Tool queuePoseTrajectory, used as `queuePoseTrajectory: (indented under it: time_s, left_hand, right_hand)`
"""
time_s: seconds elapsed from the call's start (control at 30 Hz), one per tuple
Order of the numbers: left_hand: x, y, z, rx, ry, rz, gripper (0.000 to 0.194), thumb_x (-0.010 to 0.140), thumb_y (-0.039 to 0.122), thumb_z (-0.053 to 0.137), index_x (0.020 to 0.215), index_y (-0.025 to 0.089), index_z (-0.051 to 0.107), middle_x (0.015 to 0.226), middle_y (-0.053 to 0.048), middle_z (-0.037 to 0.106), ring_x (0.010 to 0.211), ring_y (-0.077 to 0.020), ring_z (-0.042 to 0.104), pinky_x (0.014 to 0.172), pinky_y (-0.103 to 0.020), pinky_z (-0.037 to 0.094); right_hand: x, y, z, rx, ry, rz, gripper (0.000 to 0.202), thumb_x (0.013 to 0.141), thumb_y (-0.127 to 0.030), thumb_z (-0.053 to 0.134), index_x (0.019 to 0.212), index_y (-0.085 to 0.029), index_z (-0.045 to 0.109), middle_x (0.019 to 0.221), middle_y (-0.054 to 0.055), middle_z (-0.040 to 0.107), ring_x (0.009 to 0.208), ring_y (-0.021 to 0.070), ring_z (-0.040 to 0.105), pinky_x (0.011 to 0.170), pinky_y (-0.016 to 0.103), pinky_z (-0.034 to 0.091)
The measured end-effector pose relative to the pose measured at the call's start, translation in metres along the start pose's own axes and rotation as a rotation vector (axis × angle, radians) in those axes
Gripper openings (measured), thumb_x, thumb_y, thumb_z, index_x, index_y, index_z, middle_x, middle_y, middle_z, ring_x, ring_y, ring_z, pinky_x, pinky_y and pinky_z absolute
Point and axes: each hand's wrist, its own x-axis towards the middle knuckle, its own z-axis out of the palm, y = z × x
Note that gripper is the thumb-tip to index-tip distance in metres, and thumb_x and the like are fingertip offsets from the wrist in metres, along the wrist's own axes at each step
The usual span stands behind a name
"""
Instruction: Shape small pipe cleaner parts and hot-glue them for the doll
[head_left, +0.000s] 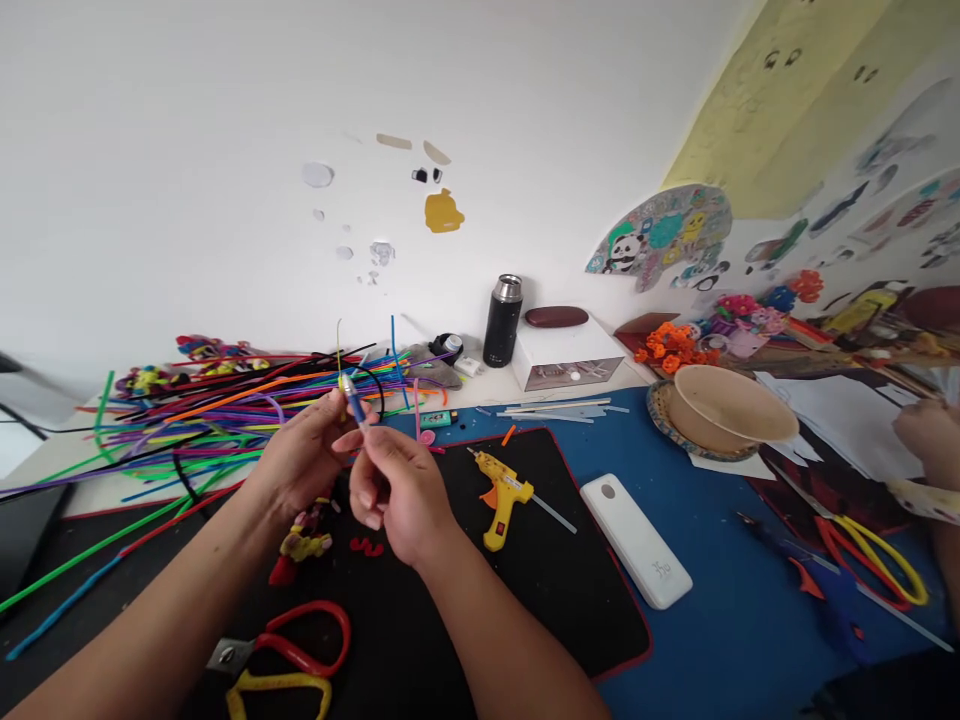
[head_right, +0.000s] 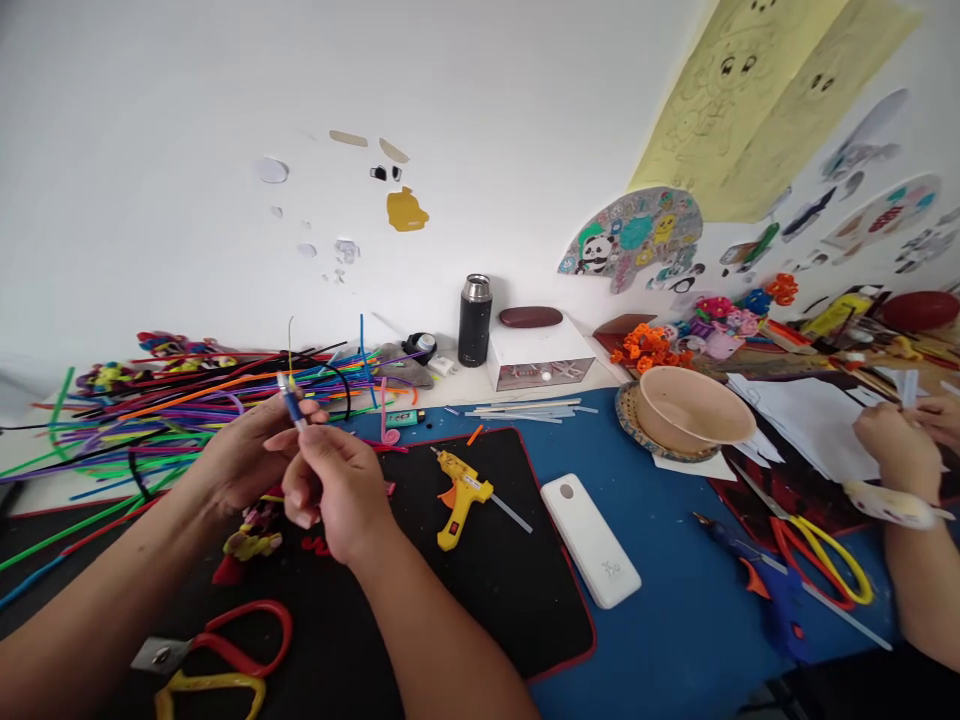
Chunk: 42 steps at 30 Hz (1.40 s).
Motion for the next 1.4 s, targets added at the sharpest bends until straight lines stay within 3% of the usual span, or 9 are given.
queuePoseTrajectory:
  time_s: [0.17,0.33,0.5,0.73,0.83,1.03,1.2,1.33,1.4]
  left_hand:
    - [-0.029,-0.001,-0.006,0.163,-0.020,0.138,0.042,0.071,0.043,0.104,0.080,0.015,0.073,0.074,-0.004,0.072,0.066,-0.0163,0.066,0.062,-0.025,0.061]
    - [-0.045,-0.004,-0.007,0.236,-0.044,0.178,0.041,0.076,0.048,0.099,0.084,0.017,0.074,0.073,0.000,0.066,0.065,-0.0126,0.061,0.061,-0.021,0.054]
    - [-0.055,-0.003,-0.017,0.376,-0.036,0.258,0.037,0.080,0.052,0.095,0.093,0.021,0.079,0.080,-0.002,0.072,0.074,-0.0182,0.065,0.067,-0.026,0.054]
    - [-0.071,0.004,-0.023,0.512,-0.024,0.317,0.039,0.080,0.058,0.092,0.086,0.023,0.078,0.083,-0.004,0.074,0.078,-0.0228,0.066,0.076,-0.031,0.056]
    - [-0.072,0.004,-0.023,0.528,-0.035,0.323,0.043,0.085,0.064,0.086,0.084,0.022,0.077,0.078,-0.003,0.070,0.074,-0.0211,0.064,0.078,-0.031,0.056]
    - [-0.067,0.001,-0.024,0.538,-0.019,0.349,0.046,0.081,0.065,0.089,0.076,0.021,0.075,0.072,-0.002,0.068,0.069,-0.0195,0.061,0.066,-0.028,0.052]
    - [-0.064,0.012,-0.032,0.511,0.008,0.394,0.039,0.084,0.058,0.090,0.078,0.021,0.078,0.082,-0.007,0.078,0.073,-0.0229,0.068,0.069,-0.031,0.057]
    - [-0.061,0.029,-0.042,0.460,0.067,0.486,0.030,0.084,0.048,0.092,0.079,0.021,0.081,0.082,-0.008,0.079,0.077,-0.0237,0.070,0.074,-0.030,0.060]
    - [-0.059,0.033,-0.046,0.494,0.023,0.425,0.033,0.082,0.050,0.092,0.077,0.020,0.081,0.078,-0.008,0.078,0.071,-0.0227,0.069,0.069,-0.029,0.059]
  right_hand:
    - [0.001,0.008,-0.001,-0.044,0.115,0.007,0.048,0.094,-0.066,0.073,0.099,-0.018,0.073,0.053,-0.009,0.048,0.038,0.0070,0.033,0.040,0.024,0.023]
    - [-0.001,0.016,0.003,-0.130,0.101,0.014,0.048,0.094,-0.067,0.072,0.095,-0.019,0.070,0.052,-0.008,0.051,0.039,0.0073,0.036,0.040,0.023,0.025]
    - [-0.002,0.024,0.003,-0.220,0.088,0.029,0.048,0.095,-0.067,0.071,0.095,-0.019,0.070,0.052,-0.009,0.051,0.038,0.0073,0.037,0.039,0.022,0.027]
    - [-0.002,0.033,0.002,-0.346,0.074,0.085,0.050,0.093,-0.070,0.071,0.090,-0.020,0.064,0.049,-0.010,0.051,0.035,0.0072,0.037,0.037,0.021,0.027]
    - [-0.002,0.034,0.003,-0.381,0.059,0.081,0.049,0.094,-0.069,0.069,0.093,-0.020,0.064,0.048,-0.010,0.051,0.034,0.0070,0.036,0.037,0.021,0.026]
    - [-0.002,0.039,0.002,-0.468,0.034,0.088,0.051,0.096,-0.070,0.068,0.094,-0.020,0.062,0.050,-0.011,0.052,0.034,0.0066,0.038,0.038,0.021,0.029]
    - [-0.002,0.043,-0.002,-0.514,-0.016,0.098,0.058,0.093,-0.078,0.067,0.092,-0.021,0.062,0.061,-0.005,0.062,0.040,0.0098,0.054,0.041,0.022,0.036]
    - [0.001,0.039,-0.007,-0.579,0.067,-0.028,0.056,0.095,-0.076,0.067,0.098,-0.020,0.069,0.074,0.000,0.067,0.053,0.0132,0.066,0.044,0.023,0.036]
    - [0.003,0.036,-0.009,-0.591,0.122,-0.073,0.055,0.096,-0.073,0.069,0.105,-0.019,0.072,0.080,0.002,0.067,0.059,0.0149,0.069,0.044,0.023,0.036]
